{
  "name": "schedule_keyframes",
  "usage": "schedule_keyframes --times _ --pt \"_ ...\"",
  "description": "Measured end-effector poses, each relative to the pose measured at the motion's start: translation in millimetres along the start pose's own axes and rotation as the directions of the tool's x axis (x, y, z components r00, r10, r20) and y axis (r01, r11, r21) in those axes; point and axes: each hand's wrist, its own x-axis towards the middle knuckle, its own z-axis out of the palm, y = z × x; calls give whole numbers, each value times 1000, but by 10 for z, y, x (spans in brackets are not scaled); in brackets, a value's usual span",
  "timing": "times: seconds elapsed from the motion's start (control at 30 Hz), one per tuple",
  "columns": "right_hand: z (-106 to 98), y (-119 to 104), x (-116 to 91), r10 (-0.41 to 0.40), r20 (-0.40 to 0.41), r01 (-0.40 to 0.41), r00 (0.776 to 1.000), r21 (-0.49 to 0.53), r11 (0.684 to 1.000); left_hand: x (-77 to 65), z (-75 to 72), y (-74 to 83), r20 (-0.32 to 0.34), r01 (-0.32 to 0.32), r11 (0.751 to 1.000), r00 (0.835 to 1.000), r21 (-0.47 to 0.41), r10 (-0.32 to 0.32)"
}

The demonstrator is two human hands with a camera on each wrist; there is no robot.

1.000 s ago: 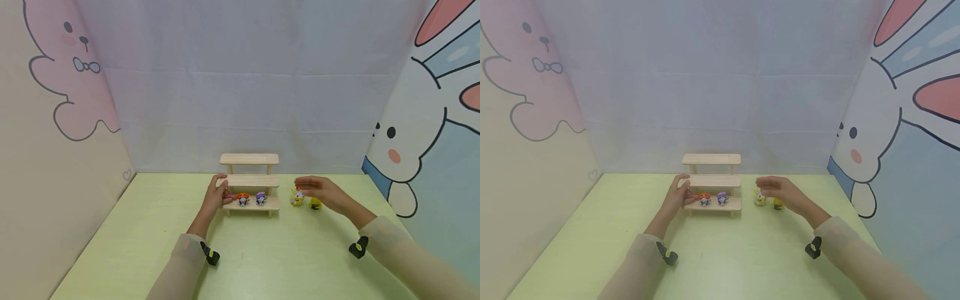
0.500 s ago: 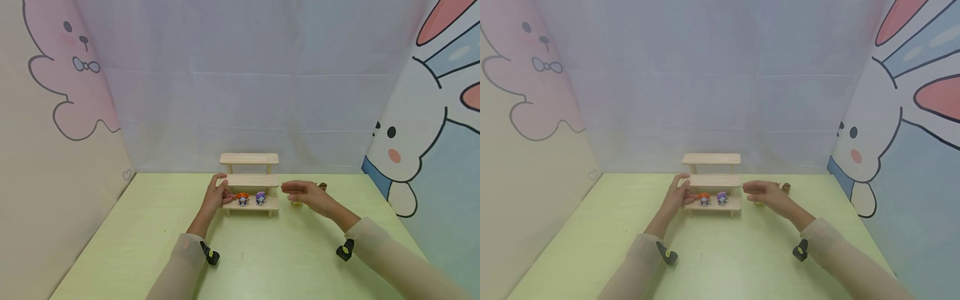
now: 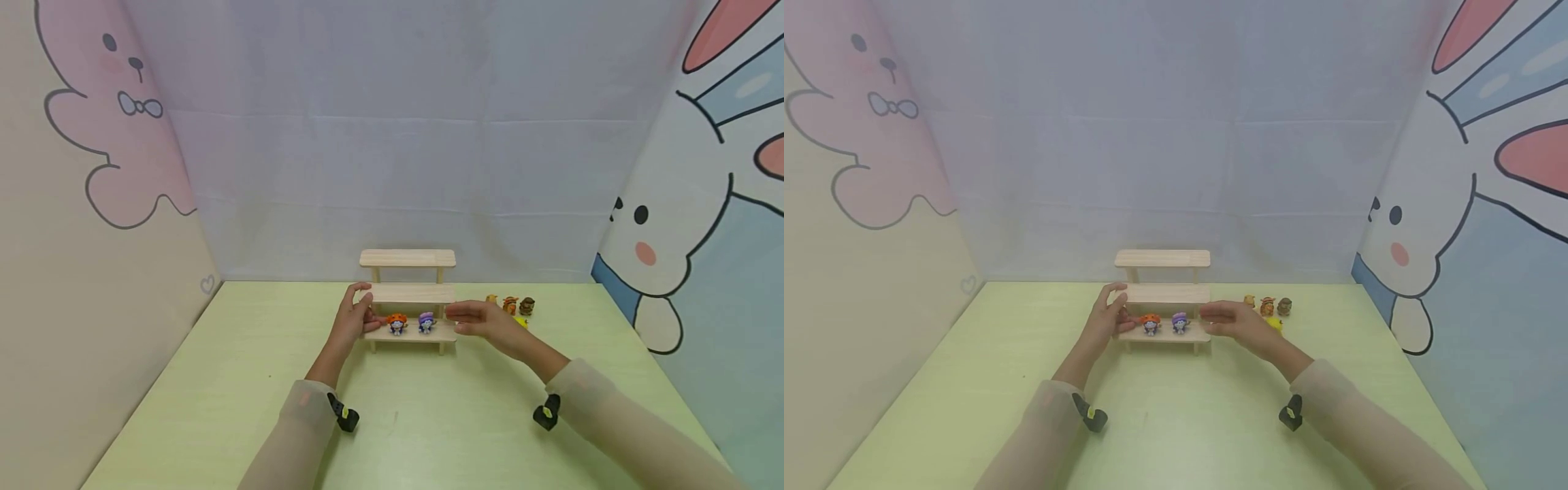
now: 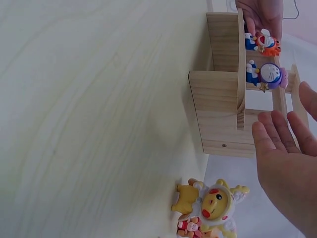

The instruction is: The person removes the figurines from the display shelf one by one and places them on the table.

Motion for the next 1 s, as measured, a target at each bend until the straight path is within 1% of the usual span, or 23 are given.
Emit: schedule_keyframes --times 0.27,0.5,0.73,1.0 --pt "98 20 66 3 -2 -3 1000 26 1000 13 3 -2 -4 -2 1000 1000 -3 2" --pt "182 44 137 11 -18 -12 1000 -21 1000 2 1 0 -2 0 1000 1000 -8 0" --pt "259 55 193 -9 -21 8 1000 -32 999 -11 3 2 -1 -6 1000 1000 -4 6" --pt "350 90 264 -11 -77 9 997 -28 1000 -30 3 8 4 -13 1000 1000 5 13"
